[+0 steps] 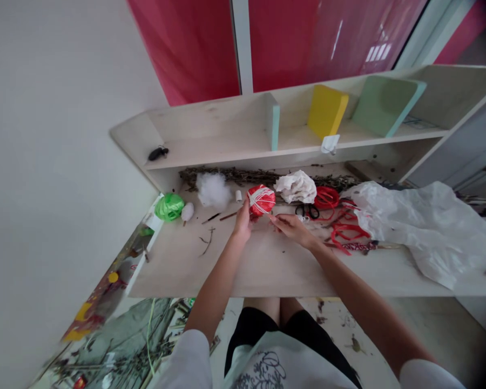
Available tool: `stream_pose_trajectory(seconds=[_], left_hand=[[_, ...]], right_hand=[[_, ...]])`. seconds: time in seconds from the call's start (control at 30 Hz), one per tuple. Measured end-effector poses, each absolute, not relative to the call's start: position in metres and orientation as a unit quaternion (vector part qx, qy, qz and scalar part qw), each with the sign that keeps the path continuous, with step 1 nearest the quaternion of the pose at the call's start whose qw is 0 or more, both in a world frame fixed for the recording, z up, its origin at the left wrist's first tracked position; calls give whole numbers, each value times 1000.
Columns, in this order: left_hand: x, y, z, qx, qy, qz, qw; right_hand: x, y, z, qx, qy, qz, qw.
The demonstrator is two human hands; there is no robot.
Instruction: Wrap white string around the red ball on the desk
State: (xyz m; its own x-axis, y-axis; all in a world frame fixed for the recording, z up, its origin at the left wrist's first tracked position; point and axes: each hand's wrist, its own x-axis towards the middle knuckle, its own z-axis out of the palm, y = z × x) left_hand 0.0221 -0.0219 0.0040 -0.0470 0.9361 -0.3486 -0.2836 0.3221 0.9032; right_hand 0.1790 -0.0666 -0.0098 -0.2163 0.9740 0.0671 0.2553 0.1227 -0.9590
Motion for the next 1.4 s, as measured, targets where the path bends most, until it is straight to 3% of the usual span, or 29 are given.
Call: stream_pose_trajectory(seconds=[0.43,0.77,1.03,1.23,1.4], left_hand=[[22,-28,13,296,432,390,758],[22,-27,5,411,427,476,650],[26,-36,2,528,429,390,621],[26,-34,4,534,498,405,550],[20,-29,1,509,513,413,555]], right_hand=[[178,-69,-8,-473,-635,444,420],[179,-73,1,-491,-629,451,401],[183,-70,-2,-499,-593,468,424],[186,-71,5,-475,-577,479,460],[191,-69,11,-471,-560,461,501]])
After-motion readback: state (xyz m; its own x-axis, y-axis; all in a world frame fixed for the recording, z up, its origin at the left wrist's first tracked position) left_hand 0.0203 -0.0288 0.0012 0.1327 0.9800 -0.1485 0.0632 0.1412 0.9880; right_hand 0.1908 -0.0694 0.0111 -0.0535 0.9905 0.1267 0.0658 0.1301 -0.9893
